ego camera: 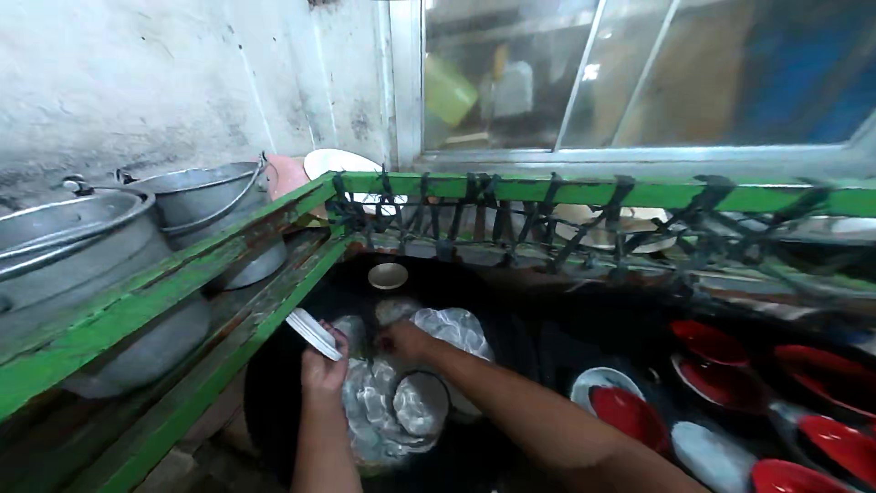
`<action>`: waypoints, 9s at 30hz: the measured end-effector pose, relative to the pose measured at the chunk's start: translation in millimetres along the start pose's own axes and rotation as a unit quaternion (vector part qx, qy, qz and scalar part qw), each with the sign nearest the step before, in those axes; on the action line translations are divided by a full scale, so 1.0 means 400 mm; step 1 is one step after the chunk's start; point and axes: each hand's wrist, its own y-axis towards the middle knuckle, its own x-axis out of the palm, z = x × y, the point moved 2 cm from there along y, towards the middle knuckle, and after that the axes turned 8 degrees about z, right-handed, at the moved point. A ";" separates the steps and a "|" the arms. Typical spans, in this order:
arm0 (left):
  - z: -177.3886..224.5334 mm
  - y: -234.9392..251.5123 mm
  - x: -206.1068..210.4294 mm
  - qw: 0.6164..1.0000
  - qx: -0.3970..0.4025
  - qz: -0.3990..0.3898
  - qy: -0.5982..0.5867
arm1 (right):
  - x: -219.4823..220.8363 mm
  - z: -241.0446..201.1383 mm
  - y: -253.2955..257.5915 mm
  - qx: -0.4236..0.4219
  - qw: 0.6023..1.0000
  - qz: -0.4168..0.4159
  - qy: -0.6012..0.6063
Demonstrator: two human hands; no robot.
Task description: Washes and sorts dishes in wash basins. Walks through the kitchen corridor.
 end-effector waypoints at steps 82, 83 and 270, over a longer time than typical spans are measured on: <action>-0.050 -0.011 -0.001 0.976 0.043 0.010 0.212 | -0.178 -0.272 -0.002 -0.002 0.972 0.235 0.005; -0.051 -0.001 -0.010 0.973 0.050 0.019 0.223 | -0.176 -0.262 0.007 -0.020 0.969 0.238 0.067; 0.009 -0.001 -0.003 0.990 0.049 -0.025 0.131 | -0.066 -0.008 -0.012 -0.057 0.997 -0.032 -0.033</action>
